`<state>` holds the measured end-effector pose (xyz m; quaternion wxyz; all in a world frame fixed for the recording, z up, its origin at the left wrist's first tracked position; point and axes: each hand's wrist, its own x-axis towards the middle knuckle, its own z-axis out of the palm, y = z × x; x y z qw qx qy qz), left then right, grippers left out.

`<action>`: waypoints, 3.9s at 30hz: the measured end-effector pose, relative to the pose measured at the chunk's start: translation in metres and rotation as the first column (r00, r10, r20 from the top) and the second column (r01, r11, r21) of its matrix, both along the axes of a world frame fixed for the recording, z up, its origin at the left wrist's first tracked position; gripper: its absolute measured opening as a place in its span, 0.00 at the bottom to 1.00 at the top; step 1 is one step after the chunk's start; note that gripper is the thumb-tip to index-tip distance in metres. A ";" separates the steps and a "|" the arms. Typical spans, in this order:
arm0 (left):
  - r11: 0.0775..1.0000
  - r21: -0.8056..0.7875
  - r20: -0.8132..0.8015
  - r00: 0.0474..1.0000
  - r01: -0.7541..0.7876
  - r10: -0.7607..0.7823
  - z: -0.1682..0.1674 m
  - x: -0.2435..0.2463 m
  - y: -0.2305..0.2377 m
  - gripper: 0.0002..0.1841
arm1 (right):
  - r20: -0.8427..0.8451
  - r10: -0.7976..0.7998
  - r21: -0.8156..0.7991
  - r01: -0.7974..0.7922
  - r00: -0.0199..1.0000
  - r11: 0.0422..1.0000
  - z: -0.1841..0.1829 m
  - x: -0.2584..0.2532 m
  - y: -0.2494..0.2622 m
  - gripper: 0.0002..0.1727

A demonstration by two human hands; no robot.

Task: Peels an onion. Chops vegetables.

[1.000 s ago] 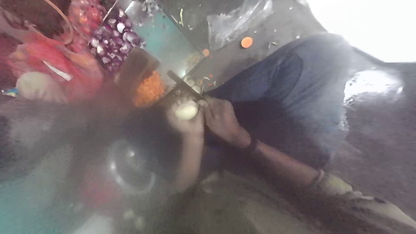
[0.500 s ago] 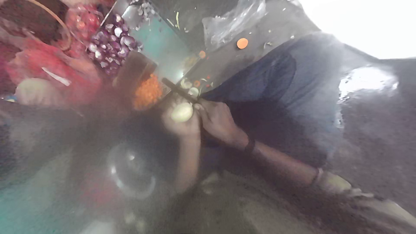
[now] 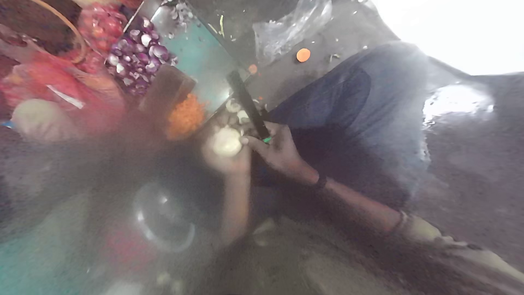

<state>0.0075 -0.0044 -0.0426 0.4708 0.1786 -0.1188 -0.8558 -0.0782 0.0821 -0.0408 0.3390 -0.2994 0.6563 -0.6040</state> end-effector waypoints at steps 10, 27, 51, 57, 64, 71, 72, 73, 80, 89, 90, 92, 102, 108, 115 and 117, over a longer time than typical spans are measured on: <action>0.928 0.034 0.367 0.859 0.371 -0.357 0.007 -0.003 0.004 0.40 | -0.042 -0.130 -0.125 0.124 0.991 0.984 -0.005 -0.019 0.010 0.06; 0.967 -0.160 0.268 0.951 0.199 -0.151 -0.006 -0.007 0.006 0.17 | -0.188 -0.189 -0.007 0.191 0.964 0.982 -0.001 -0.024 0.008 0.09; 0.955 -0.282 0.566 0.819 0.086 0.093 0.002 -0.009 0.007 0.23 | -0.612 0.105 -0.028 -0.154 0.784 0.988 -0.002 -0.037 0.009 0.21; 0.936 -0.321 0.616 0.783 0.146 0.088 -0.008 0.001 0.002 0.16 | -0.614 0.135 0.118 -0.079 0.778 0.990 0.003 -0.036 0.012 0.19; 0.949 -0.271 0.550 0.835 0.163 0.014 0.000 -0.004 0.003 0.18 | -0.565 0.028 0.154 0.072 0.824 0.986 -0.001 -0.039 0.012 0.25; 0.931 -0.307 0.594 0.804 0.199 0.024 -0.003 -0.001 0.004 0.21 | -0.285 0.050 -0.141 -0.093 0.957 0.986 0.002 -0.039 0.012 0.13; 0.934 -0.300 0.608 0.793 0.193 0.031 -0.002 -0.002 0.005 0.21 | -0.281 0.056 -0.154 -0.102 0.958 0.983 0.001 -0.039 0.011 0.12; 0.941 -0.284 0.615 0.788 0.186 0.029 -0.001 -0.003 0.005 0.21 | -0.292 0.053 -0.167 -0.105 0.955 0.980 0.000 -0.040 0.010 0.10; 0.931 -0.306 0.615 0.788 0.200 0.033 -0.004 -0.002 0.003 0.17 | -0.424 0.027 -0.107 -0.080 0.905 0.991 0.006 -0.040 0.009 0.06; 0.902 -0.306 0.651 0.758 0.305 -0.036 0.007 -0.002 0.006 0.13 | -0.594 -0.128 0.053 0.198 0.795 0.979 0.004 -0.034 0.011 0.10; 0.890 -0.331 0.643 0.766 0.312 -0.029 0.007 -0.001 0.006 0.14 | -0.560 -0.152 0.049 0.216 0.815 0.975 0.003 -0.037 0.013 0.10; 0.891 -0.350 0.601 0.799 0.289 -0.023 0.003 0.001 0.002 0.18 | -0.431 -0.169 0.048 0.209 0.886 0.977 0.005 -0.039 0.015 0.12; 0.936 -0.280 0.416 0.906 0.211 -0.079 0.000 -0.001 0.003 0.13 | -0.411 0.006 0.191 0.080 0.912 0.978 0.010 -0.041 0.013 0.11; 0.853 -0.488 0.374 0.927 0.185 0.013 -0.005 -0.002 0.000 0.09 | -0.032 0.036 -0.007 -0.036 0.999 0.999 0.005 -0.037 0.020 0.09; 0.846 -0.475 0.371 0.927 0.243 -0.058 -0.008 -0.002 0.000 0.13 | 0.160 0.207 -0.238 -0.166 0.965 0.957 0.001 -0.043 0.015 0.11; 0.852 -0.459 0.389 0.919 0.251 -0.061 -0.009 0.000 0.000 0.12 | 0.152 0.201 -0.262 -0.157 0.968 0.952 0.000 -0.044 0.012 0.11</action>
